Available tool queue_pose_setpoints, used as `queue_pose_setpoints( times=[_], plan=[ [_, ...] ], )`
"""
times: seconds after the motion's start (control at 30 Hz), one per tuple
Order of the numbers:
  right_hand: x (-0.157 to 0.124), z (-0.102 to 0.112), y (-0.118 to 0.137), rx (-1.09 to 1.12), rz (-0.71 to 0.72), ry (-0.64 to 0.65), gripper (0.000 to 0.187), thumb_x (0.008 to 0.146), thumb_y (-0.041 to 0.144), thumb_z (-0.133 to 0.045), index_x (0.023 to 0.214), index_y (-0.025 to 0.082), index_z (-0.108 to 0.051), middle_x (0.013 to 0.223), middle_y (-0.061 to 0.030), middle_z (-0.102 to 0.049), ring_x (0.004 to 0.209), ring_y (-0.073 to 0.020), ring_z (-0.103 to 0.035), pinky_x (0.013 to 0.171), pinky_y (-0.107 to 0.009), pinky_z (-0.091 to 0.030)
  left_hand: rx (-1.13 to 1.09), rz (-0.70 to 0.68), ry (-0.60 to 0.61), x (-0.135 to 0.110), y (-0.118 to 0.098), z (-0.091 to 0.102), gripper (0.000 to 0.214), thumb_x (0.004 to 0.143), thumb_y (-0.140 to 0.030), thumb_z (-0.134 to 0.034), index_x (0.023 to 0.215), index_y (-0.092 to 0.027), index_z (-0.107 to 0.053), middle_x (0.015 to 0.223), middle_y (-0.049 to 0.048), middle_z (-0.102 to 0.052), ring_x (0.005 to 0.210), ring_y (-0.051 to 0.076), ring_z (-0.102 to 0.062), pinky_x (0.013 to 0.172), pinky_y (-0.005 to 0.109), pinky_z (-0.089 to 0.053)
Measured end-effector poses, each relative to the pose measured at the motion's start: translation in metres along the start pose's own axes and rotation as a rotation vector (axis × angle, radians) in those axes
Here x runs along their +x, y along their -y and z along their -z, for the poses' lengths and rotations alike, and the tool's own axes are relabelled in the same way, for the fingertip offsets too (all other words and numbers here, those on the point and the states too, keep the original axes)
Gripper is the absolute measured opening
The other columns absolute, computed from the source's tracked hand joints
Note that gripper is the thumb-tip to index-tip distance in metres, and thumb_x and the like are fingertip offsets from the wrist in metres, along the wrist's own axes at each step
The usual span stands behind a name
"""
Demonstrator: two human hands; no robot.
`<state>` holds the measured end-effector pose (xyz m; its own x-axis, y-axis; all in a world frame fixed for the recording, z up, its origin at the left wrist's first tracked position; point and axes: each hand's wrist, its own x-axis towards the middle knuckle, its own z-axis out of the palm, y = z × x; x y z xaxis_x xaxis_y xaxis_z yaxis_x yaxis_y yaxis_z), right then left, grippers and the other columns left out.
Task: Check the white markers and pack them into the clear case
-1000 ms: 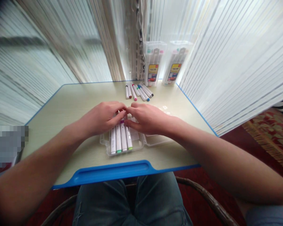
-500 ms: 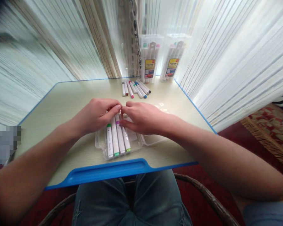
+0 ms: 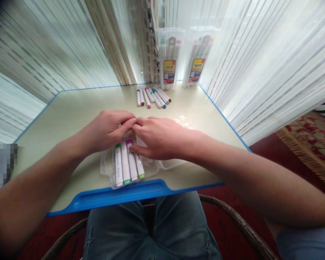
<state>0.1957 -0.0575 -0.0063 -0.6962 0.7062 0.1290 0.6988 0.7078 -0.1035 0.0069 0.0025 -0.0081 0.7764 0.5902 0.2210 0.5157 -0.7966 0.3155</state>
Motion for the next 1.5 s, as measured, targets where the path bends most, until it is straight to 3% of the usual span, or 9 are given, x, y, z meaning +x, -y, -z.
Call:
queue_pose_setpoints(
  times=[0.43,1.5],
  plan=[
    [0.0012,-0.0005,-0.0069,0.074,-0.004,-0.023,0.039,0.098,0.04,-0.058,0.122,0.01,-0.066,0.121,-0.0164,-0.068,0.1,-0.0252,-0.065,0.086,-0.035,-0.049,-0.023,-0.012,0.002,-0.0002,-0.0012,-0.0007,0.034,0.098,-0.024,-0.039,0.071,-0.016,-0.057,0.067,0.0031,-0.06,0.064,0.015,-0.053,0.063,0.028,-0.038],
    [0.0018,-0.0012,-0.0085,0.12,-0.013,-0.017,0.04,0.098,0.038,-0.057,0.125,0.01,-0.066,0.122,-0.0172,-0.067,0.101,-0.0273,-0.066,0.086,-0.038,-0.049,-0.047,-0.01,0.018,0.0004,-0.0011,-0.0003,0.034,0.099,-0.023,-0.039,0.074,-0.014,-0.059,0.069,0.0032,-0.06,0.066,0.014,-0.052,0.066,0.028,-0.037]
  ],
)
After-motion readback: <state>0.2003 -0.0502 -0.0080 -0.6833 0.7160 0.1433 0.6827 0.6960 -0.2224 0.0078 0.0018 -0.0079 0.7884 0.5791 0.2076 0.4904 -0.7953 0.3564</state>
